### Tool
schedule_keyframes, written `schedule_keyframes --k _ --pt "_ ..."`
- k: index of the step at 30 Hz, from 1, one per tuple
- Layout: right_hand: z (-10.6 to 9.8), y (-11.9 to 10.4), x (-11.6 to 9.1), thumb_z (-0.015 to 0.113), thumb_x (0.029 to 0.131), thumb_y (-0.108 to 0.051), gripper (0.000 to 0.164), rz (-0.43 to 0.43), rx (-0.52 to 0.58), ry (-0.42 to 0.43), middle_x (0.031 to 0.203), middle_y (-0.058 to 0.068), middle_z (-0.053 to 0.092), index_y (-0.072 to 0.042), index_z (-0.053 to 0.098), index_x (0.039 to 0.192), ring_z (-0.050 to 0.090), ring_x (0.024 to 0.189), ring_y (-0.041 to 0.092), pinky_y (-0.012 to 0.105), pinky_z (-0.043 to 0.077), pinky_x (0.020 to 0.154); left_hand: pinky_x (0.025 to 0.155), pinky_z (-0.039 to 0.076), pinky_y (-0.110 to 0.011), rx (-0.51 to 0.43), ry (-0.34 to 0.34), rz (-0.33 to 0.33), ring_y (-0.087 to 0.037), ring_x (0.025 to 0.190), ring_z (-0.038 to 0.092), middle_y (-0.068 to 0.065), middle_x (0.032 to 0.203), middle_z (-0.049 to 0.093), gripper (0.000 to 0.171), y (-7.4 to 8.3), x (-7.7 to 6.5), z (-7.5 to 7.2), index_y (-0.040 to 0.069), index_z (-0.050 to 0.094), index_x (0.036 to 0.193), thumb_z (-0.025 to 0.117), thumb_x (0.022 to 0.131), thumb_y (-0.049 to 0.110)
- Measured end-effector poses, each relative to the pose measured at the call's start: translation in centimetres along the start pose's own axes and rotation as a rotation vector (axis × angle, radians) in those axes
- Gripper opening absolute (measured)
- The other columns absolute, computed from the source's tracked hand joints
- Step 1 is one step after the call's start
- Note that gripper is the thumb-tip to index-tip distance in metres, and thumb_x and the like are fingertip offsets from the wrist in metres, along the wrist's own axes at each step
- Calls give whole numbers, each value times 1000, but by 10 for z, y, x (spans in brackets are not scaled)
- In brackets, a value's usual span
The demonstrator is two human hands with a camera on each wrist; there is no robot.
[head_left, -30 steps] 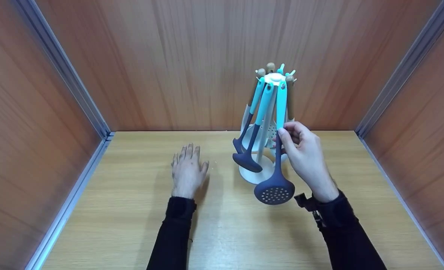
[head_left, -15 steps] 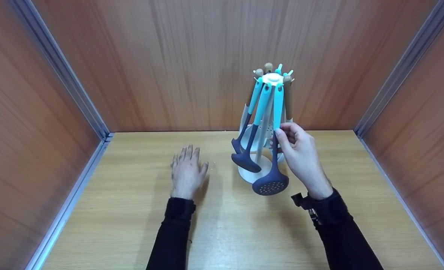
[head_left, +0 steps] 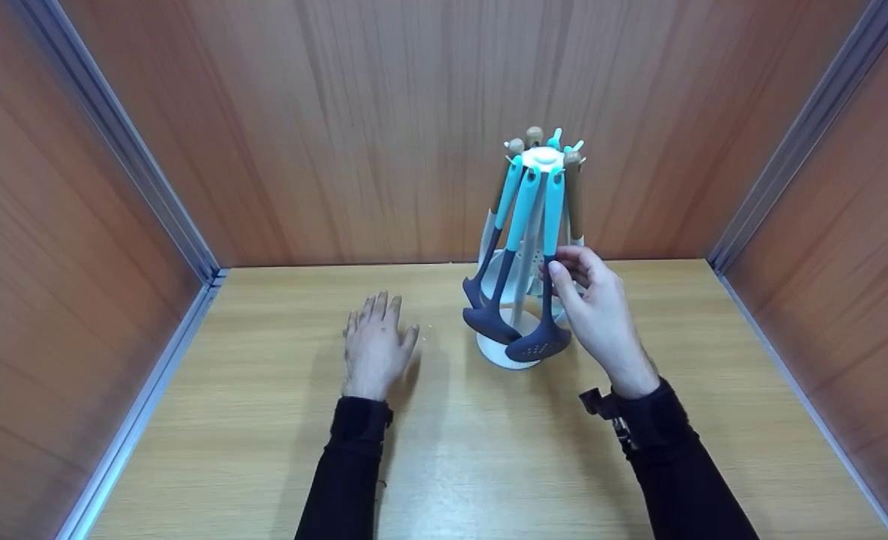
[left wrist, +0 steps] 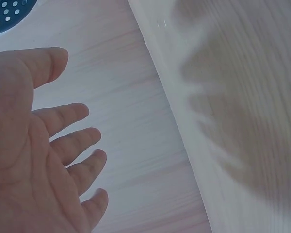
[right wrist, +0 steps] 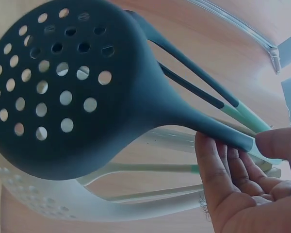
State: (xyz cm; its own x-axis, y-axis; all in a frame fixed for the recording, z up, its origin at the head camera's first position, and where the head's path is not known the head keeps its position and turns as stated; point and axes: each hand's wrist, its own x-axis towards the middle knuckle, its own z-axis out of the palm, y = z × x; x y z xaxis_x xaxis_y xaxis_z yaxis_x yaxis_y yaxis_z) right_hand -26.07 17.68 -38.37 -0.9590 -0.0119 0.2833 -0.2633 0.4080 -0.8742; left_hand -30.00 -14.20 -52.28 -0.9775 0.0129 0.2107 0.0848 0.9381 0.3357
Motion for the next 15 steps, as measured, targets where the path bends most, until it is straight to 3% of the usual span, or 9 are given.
schedule_keyframes --k 7,15 --pt "-4 10 0 56 110 -29 38 -22 35 25 131 11 69 -6 58 140 70 124 23 24 61 96 133 17 -62 -3 -8 -1 -37 162 29 -15 171 36 67 1 2 0 13 44 160 58 104 48" --pt "-10 27 -1 54 110 -32 39 -34 36 46 133 11 70 -8 59 140 70 124 26 27 61 98 133 17 -61 -6 -8 -1 -37 162 30 -14 171 37 67 4 3 -3 14 44 160 57 104 48"
